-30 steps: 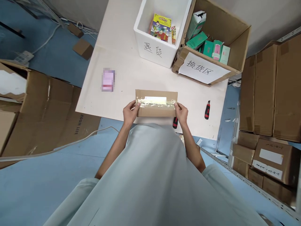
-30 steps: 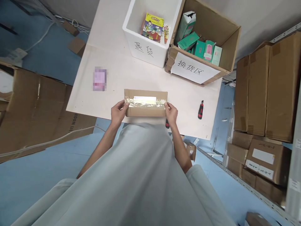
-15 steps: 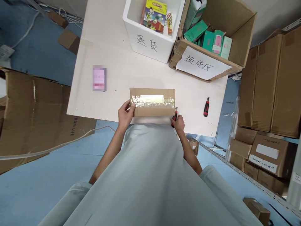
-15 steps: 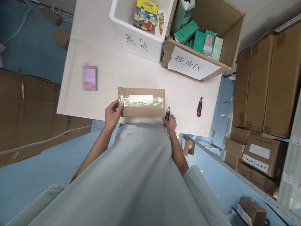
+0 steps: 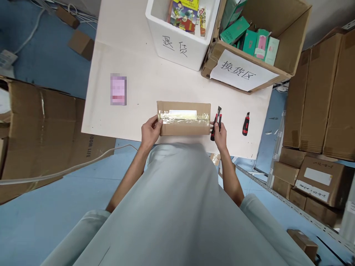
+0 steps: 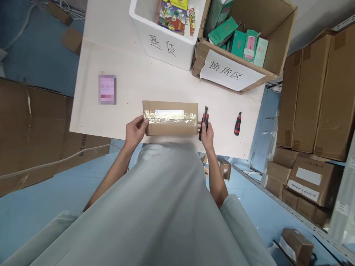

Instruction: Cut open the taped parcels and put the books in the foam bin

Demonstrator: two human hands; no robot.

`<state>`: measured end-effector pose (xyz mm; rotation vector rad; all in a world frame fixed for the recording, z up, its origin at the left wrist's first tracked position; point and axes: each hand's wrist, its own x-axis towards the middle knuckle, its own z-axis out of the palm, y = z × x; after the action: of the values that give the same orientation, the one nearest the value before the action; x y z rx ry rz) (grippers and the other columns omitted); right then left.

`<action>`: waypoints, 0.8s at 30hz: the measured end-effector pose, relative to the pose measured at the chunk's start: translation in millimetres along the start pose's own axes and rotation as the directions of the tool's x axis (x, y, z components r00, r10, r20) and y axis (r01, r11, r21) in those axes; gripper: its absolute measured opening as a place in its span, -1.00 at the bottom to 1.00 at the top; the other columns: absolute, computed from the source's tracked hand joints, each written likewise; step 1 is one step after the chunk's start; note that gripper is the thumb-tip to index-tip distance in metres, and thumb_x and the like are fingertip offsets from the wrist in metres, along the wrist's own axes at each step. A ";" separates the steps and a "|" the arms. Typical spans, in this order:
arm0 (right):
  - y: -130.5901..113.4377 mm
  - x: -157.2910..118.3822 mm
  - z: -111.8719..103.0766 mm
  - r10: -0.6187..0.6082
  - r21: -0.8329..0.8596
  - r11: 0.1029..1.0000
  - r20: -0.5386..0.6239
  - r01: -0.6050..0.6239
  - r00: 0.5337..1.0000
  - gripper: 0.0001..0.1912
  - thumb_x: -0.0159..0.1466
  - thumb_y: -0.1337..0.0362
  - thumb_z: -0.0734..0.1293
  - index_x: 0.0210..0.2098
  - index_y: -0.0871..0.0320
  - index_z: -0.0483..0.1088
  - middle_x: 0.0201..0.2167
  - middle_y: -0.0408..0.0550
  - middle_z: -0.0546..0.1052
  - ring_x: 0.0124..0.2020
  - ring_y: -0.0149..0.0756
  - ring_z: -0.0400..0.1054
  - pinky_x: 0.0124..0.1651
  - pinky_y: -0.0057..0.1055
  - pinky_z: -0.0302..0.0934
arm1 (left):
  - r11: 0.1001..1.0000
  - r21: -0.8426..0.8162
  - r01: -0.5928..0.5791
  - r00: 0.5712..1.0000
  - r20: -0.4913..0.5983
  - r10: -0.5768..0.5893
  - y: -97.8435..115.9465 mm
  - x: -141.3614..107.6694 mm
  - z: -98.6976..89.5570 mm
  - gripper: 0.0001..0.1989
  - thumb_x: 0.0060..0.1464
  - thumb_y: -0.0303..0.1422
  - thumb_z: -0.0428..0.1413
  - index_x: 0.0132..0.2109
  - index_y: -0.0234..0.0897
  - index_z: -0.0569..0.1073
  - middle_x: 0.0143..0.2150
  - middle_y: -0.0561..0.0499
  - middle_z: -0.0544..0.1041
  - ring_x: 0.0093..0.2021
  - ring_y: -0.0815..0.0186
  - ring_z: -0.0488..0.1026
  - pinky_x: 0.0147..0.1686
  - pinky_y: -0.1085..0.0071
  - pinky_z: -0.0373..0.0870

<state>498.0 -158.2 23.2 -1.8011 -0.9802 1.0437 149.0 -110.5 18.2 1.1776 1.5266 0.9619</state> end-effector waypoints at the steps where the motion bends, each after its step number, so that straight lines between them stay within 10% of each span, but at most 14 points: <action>1: -4.7 -1.5 -1.2 0.001 -0.046 0.999 -0.005 -0.001 1.000 -0.47 0.53 -0.27 0.21 0.03 0.05 0.44 0.09 0.10 0.72 -0.19 -0.26 0.60 -0.18 -0.33 0.53 | 1.000 -0.002 0.003 1.000 0.007 -0.003 -0.1 -0.2 1.8 -0.27 0.27 0.21 0.30 0.25 -0.33 0.69 0.29 -0.27 0.71 0.31 -0.15 0.65 0.41 -0.05 0.54; 15: -6.7 -27.6 -71.3 0.057 -0.293 0.952 -0.127 -0.092 0.990 -0.43 0.50 -0.29 0.18 -0.04 0.09 0.44 0.03 0.16 0.74 -0.21 -0.22 0.62 -0.19 -0.30 0.54 | 0.989 -0.145 0.017 0.990 0.142 0.003 16.1 -36.6 54.6 -0.41 0.28 0.06 0.37 0.26 -0.23 0.70 0.32 -0.13 0.71 0.37 -0.12 0.64 0.47 -0.09 0.55; 21: -35.4 -30.3 -79.6 -0.098 -0.424 0.905 -0.135 0.032 0.986 -0.36 0.59 -0.18 0.14 0.38 0.11 0.40 0.03 0.08 0.72 -0.30 -0.24 0.60 -0.19 -0.27 0.53 | 0.985 -0.173 -0.013 0.989 0.140 0.037 9.3 -28.8 59.3 -0.39 0.27 -0.01 0.39 0.34 -0.17 0.56 0.32 -0.17 0.68 0.35 -0.06 0.65 0.40 -0.05 0.61; 24: -66.8 -30.3 -70.7 -0.102 -0.483 0.868 0.056 0.116 0.993 -0.27 0.63 -0.18 0.12 0.60 0.06 0.27 0.00 0.05 0.73 -0.31 -0.17 0.60 -0.15 -0.21 0.54 | 0.987 -0.160 -0.015 0.986 0.164 0.041 11.3 -24.4 58.3 -0.55 0.28 -0.06 0.39 0.20 -0.13 0.61 0.27 -0.10 0.69 0.31 -0.03 0.67 0.39 -0.04 0.62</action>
<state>536.9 -179.3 114.9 -2.1016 -1.4451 0.7961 210.2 -129.6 19.9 1.1389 1.2801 0.9595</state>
